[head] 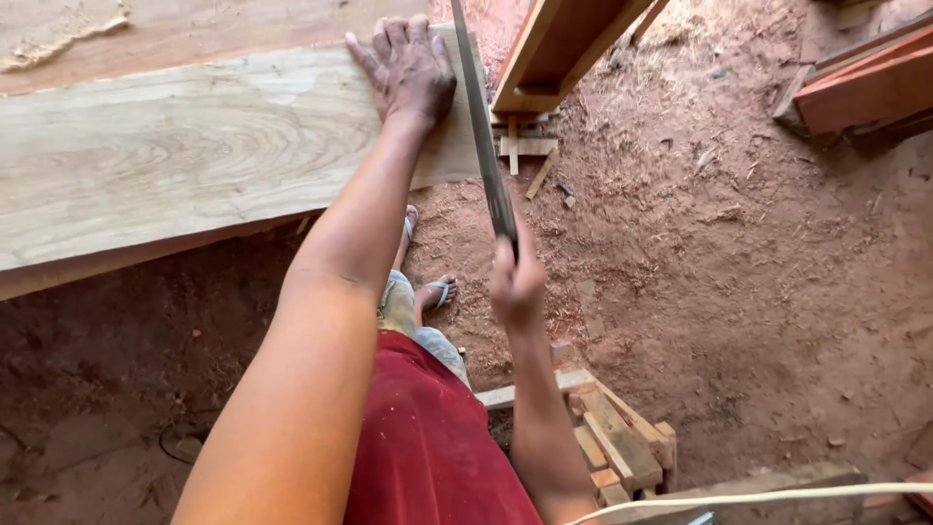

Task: The person uses a hand saw to cut a long wooden plank resting on a workbench. They hold the plank steady with their left hand while sawing back and forth with their right hand, creating sawdust on the ground below.

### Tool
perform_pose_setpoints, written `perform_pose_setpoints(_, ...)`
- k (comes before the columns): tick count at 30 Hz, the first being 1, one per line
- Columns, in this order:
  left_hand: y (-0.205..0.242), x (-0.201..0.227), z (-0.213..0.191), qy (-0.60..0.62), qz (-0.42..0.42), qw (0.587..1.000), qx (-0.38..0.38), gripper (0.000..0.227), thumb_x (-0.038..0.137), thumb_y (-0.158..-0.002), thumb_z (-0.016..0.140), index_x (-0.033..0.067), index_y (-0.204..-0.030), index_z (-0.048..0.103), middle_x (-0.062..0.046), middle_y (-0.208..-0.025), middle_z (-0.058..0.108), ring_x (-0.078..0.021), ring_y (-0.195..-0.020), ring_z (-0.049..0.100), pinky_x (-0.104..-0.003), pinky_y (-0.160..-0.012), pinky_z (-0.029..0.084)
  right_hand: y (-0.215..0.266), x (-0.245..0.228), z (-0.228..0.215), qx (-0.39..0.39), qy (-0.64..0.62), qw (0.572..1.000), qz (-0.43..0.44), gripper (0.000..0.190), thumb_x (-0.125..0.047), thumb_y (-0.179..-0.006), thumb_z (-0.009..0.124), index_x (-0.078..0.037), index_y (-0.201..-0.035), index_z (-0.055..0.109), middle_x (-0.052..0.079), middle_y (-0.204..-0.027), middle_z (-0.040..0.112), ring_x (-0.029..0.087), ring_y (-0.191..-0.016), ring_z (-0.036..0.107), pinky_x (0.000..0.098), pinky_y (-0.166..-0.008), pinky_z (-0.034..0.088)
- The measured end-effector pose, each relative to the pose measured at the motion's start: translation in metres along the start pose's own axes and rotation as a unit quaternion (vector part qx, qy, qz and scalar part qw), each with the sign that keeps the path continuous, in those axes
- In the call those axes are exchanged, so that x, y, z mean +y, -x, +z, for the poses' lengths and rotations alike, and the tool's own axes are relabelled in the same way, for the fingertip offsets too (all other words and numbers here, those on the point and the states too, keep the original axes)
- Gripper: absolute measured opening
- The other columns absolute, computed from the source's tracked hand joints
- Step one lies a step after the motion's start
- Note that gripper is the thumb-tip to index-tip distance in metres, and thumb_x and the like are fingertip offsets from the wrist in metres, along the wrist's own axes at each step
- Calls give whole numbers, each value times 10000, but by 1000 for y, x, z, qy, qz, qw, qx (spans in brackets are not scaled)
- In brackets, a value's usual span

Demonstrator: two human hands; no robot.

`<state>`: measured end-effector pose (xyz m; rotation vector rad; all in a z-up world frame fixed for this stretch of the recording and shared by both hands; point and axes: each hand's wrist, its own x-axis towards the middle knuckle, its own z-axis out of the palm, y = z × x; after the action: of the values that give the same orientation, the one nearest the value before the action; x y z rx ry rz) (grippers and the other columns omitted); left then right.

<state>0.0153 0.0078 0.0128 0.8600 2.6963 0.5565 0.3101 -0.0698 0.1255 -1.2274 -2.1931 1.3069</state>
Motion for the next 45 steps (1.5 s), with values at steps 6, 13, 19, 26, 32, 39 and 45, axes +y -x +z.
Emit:
perform_pose_setpoints(6, 2, 6, 3, -36, -32, 999, -20, 506, 410, -999, 246, 177, -1371, 498, -156, -1505, 432, -390, -1489, 250, -725, -1113, -177, 189, 70, -48, -14, 90, 985, 144, 552, -263, -956, 384, -25, -1442, 497, 52, -723, 666, 136, -498, 600, 296, -472, 547)
perform_pose_setpoints(13, -1, 9, -17, 6, 24, 1000, 16, 251, 298, -985, 401, 151, -1172, 478, -151, -1240, 436, -392, -1314, 335, -751, -1116, -56, -86, -7, 33, 53, 27, 995, -80, 487, -276, -1058, 423, -30, -1472, 491, 65, -734, 656, 203, -551, 609, 357, -582, 522)
perform_pose_setpoints(19, -17, 3, -4, -36, 7, 999, 40, 390, 386, -1000, 343, 159, -1237, 553, -151, -1225, 482, -376, -1308, 382, -733, -1121, -60, -24, -27, -4, -57, -24, 996, 58, 553, -194, -1046, 314, -3, -1565, 306, 9, -658, 578, 71, -463, 494, 227, -374, 462)
perform_pose_setpoints(26, -4, 4, -2, -37, -14, 999, -7, 405, 361, -987, 294, 162, -1276, 497, -144, -1327, 446, -384, -1402, 304, -732, -1133, -116, 157, 41, -47, 28, 77, 989, 120, 538, -262, -947, 431, -51, -1433, 530, 0, -626, 670, 139, -488, 650, 318, -545, 584)
perform_pose_setpoints(32, 1, 0, -8, -47, 22, 998, 26, 263, 340, -988, 406, 204, -1209, 455, -131, -1253, 412, -356, -1307, 351, -736, -1133, 14, -84, -17, 26, -26, -27, 996, -77, 345, -128, -1052, 348, 42, -1289, 533, -77, -591, 382, 29, -409, 346, 204, -306, 298)
perform_pose_setpoints(39, -1, 2, -3, -37, 5, 999, 17, 269, 320, -966, 400, 171, -1168, 495, -135, -1237, 447, -359, -1279, 375, -741, -1132, 23, 25, -8, -14, -37, 18, 998, 51, 534, -219, -1022, 360, 14, -1498, 428, 42, -718, 579, 72, -433, 427, 250, -384, 398)
perform_pose_setpoints(45, -10, -4, 18, -115, 15, 991, 71, 294, 357, -987, 370, 174, -1174, 505, -155, -1233, 456, -373, -1251, 410, -759, -1131, 61, 126, 31, -47, -53, 85, 991, 91, 530, -195, -983, 331, 37, -1448, 439, 18, -731, 628, 42, -437, 459, 174, -357, 456)
